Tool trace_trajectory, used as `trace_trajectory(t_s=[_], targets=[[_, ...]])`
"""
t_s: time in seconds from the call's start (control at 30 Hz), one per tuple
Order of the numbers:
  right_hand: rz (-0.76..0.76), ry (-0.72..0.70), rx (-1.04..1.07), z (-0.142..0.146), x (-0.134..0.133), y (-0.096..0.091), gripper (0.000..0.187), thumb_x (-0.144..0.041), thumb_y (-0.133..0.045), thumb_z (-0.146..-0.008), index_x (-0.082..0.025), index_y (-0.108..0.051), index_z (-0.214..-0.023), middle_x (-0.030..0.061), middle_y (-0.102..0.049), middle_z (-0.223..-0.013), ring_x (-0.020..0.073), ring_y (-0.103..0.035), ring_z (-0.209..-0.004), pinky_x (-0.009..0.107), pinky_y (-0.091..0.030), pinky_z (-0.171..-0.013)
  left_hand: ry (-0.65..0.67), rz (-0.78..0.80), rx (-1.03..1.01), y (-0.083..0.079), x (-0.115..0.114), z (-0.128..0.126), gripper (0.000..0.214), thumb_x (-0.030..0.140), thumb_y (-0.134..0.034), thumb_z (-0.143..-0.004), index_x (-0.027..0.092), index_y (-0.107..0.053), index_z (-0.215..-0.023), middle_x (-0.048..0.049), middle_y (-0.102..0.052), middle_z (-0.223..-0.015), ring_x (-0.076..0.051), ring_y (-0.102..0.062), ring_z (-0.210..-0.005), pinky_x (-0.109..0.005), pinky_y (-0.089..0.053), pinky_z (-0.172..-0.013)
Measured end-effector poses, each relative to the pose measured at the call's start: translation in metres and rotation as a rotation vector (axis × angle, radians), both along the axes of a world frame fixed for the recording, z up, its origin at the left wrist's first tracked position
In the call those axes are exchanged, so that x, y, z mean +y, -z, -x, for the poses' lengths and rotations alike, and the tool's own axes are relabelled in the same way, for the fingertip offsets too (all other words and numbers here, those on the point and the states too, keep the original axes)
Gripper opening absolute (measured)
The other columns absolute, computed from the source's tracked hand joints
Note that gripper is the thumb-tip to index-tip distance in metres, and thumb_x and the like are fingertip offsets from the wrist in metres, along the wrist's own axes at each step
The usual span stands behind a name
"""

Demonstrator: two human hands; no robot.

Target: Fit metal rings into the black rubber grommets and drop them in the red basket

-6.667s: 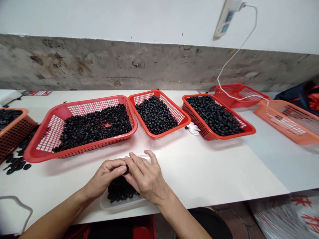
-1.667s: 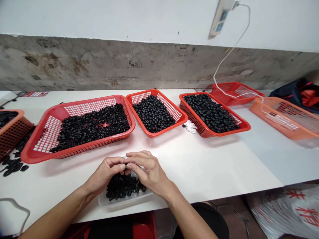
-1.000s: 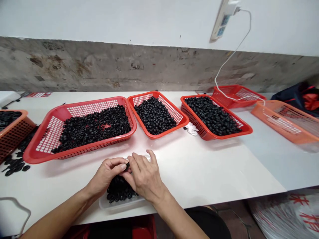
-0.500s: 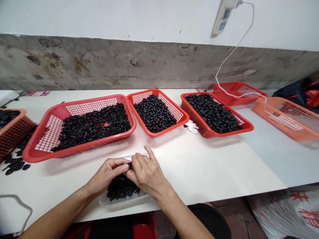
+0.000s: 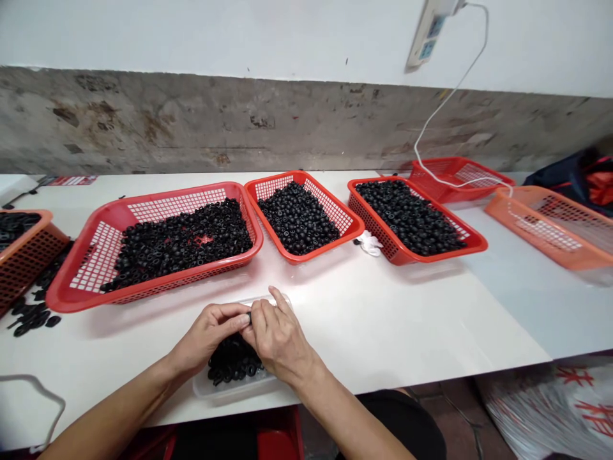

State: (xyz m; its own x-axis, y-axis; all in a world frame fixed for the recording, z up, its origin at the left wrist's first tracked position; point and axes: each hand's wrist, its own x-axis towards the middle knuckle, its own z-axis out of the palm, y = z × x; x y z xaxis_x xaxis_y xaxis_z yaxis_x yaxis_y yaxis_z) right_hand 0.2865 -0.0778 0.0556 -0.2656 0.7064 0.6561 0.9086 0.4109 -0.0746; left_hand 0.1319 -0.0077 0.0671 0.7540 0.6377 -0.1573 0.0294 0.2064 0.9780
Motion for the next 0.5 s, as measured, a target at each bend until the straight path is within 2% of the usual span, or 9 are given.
trace_trajectory(t_s=[0.17, 0.3, 0.4, 0.5], targets=[[-0.027, 0.0, -0.044, 0.002, 0.003, 0.005, 0.019, -0.017, -0.039, -0.1, -0.015, -0.056, -0.093, 0.0044, -0.064, -0.073, 0.0163, -0.06, -0.063, 0.043, -0.047, -0.105, -0.005, 0.013, -0.007, 0.0, 0.0, -0.002, 0.032, 0.036, -0.064, -0.088, 0.014, -0.076, -0.107, -0.0084, -0.076, -0.101, -0.024, -0.067, -0.094, -0.034, -0.049, -0.091], [0.013, -0.025, 0.046, -0.006, 0.002, 0.001, 0.016, -0.02, -0.043, -0.1, -0.013, -0.057, -0.095, 0.006, -0.069, -0.077, 0.0155, -0.065, -0.065, 0.045, -0.043, -0.108, 0.015, -0.039, 0.008, -0.001, -0.001, -0.001, 0.031, 0.037, -0.062, -0.09, 0.017, -0.075, -0.109, -0.0072, -0.076, -0.105, -0.023, -0.067, -0.096, -0.032, -0.049, -0.092], [0.146, -0.096, 0.134, -0.021, -0.002, -0.013, 0.015, -0.025, -0.049, -0.098, -0.014, -0.059, -0.102, 0.0072, -0.073, -0.088, 0.0178, -0.069, -0.077, 0.048, -0.043, -0.104, -0.034, -0.147, 0.052, -0.001, -0.003, 0.002, 0.03, 0.039, -0.063, -0.09, 0.019, -0.075, -0.108, -0.007, -0.076, -0.107, -0.024, -0.067, -0.101, -0.032, -0.048, -0.094], [0.388, -0.209, 0.218, -0.043, -0.006, -0.034, 0.015, -0.029, -0.059, -0.093, -0.018, -0.065, -0.102, 0.0041, -0.074, -0.088, 0.0182, -0.07, -0.079, 0.041, -0.049, -0.093, -0.148, -0.315, 0.104, -0.003, -0.003, 0.008, 0.026, 0.038, -0.064, -0.088, 0.021, -0.075, -0.105, -0.0066, -0.075, -0.107, -0.023, -0.067, -0.101, -0.031, -0.049, -0.092]])
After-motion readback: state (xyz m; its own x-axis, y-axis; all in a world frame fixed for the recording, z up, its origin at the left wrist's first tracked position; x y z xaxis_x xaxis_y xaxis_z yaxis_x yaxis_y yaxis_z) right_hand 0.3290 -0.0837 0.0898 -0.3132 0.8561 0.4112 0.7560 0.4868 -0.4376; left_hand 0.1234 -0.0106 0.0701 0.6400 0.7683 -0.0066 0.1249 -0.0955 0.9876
